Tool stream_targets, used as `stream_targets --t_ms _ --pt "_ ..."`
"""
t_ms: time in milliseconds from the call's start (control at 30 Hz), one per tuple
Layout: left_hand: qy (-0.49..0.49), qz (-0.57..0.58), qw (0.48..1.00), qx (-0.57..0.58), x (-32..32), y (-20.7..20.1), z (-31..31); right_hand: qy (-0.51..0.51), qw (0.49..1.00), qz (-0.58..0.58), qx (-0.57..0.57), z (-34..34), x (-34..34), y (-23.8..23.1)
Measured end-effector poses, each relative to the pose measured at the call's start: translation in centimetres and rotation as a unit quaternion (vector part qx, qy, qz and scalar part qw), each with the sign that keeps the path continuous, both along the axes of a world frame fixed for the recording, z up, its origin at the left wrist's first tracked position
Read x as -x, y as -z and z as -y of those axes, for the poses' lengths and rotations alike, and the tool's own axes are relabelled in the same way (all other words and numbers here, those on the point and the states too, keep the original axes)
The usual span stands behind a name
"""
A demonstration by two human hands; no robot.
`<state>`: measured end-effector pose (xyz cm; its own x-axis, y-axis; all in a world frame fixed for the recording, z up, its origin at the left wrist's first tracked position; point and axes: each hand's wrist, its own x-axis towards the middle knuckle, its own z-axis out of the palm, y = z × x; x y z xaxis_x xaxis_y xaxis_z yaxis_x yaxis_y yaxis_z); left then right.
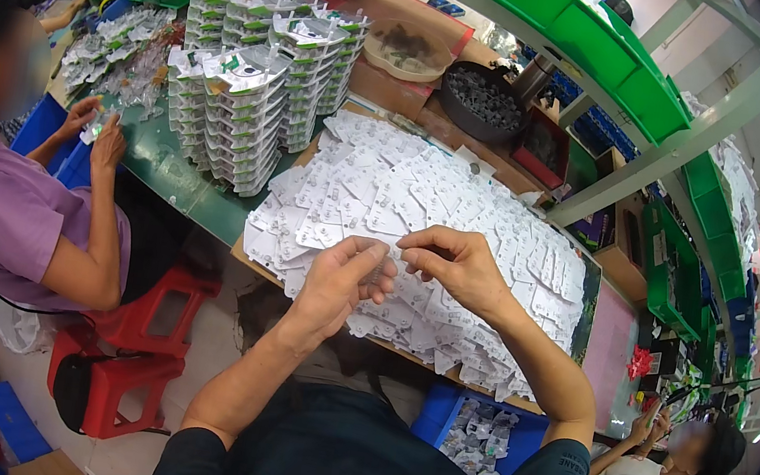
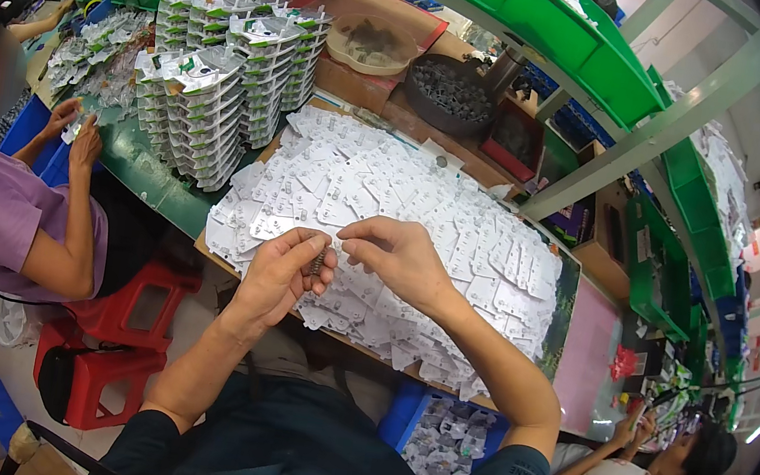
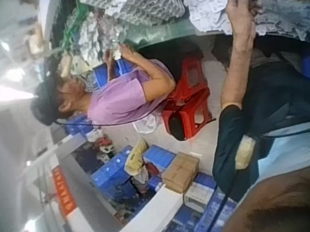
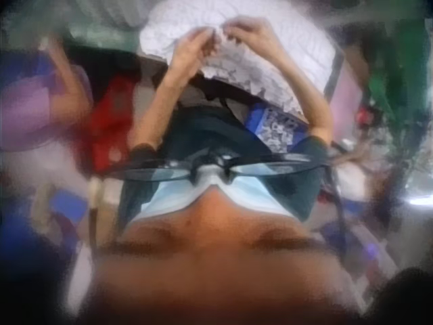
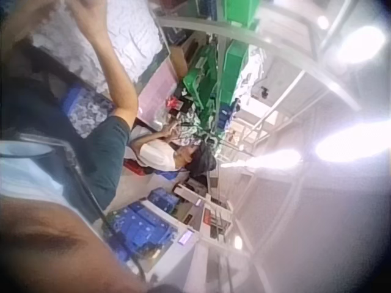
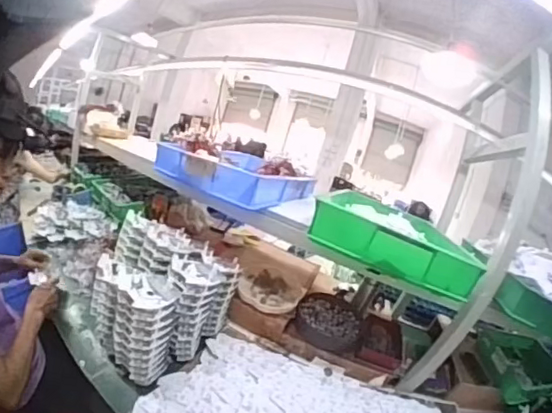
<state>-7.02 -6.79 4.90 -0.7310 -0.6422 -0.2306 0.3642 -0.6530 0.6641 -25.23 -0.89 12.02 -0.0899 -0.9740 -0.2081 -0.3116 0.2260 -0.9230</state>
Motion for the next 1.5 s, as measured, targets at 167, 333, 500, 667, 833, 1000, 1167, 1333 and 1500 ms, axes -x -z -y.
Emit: stream_targets --t_ms 167,333,500,667,833,1000,1167,1333,1500 --pt "0.032 -0.026 0.999 -0.012 -0.1 -0.1 0.2 -0.022 0.992 -0.06 0.11 -0.2 0.0 1.4" --pt "0.029 -0.014 0.999 -0.012 0.2 0.2 0.2 -0.027 0.984 -0.113 0.136 -0.1 -0.8 0.6" --pt "0.019 -0.007 1.0 0.001 0.3 0.6 0.2 -0.019 0.986 -0.097 0.131 -0.2 -0.6 0.7" --pt "0.01 0.056 0.995 0.081 0.4 0.3 0.0 0.0 0.991 -0.103 -0.088 0.4 -1.1 -0.9" --pt "0.015 0.062 0.993 0.1 0.5 0.0 -0.1 -0.012 0.992 -0.112 -0.054 0.2 -0.9 -0.4" --pt "0.023 0.027 0.998 0.059 0.3 0.4 0.1 0.005 0.996 -0.087 -0.018 -0.3 -0.4 0.4" --pt "0.049 -0.01 0.998 -0.038 0.1 0.2 0.2 -0.003 0.989 -0.121 0.084 -0.6 0.0 0.6" --pt "0.085 0.016 0.996 -0.011 0.2 0.1 0.2 -0.032 0.984 -0.135 0.115 -0.6 0.1 0.4" --pt "0.081 0.032 0.996 0.004 0.3 0.3 0.2 -0.015 0.988 -0.087 0.127 -0.6 -0.1 0.7"
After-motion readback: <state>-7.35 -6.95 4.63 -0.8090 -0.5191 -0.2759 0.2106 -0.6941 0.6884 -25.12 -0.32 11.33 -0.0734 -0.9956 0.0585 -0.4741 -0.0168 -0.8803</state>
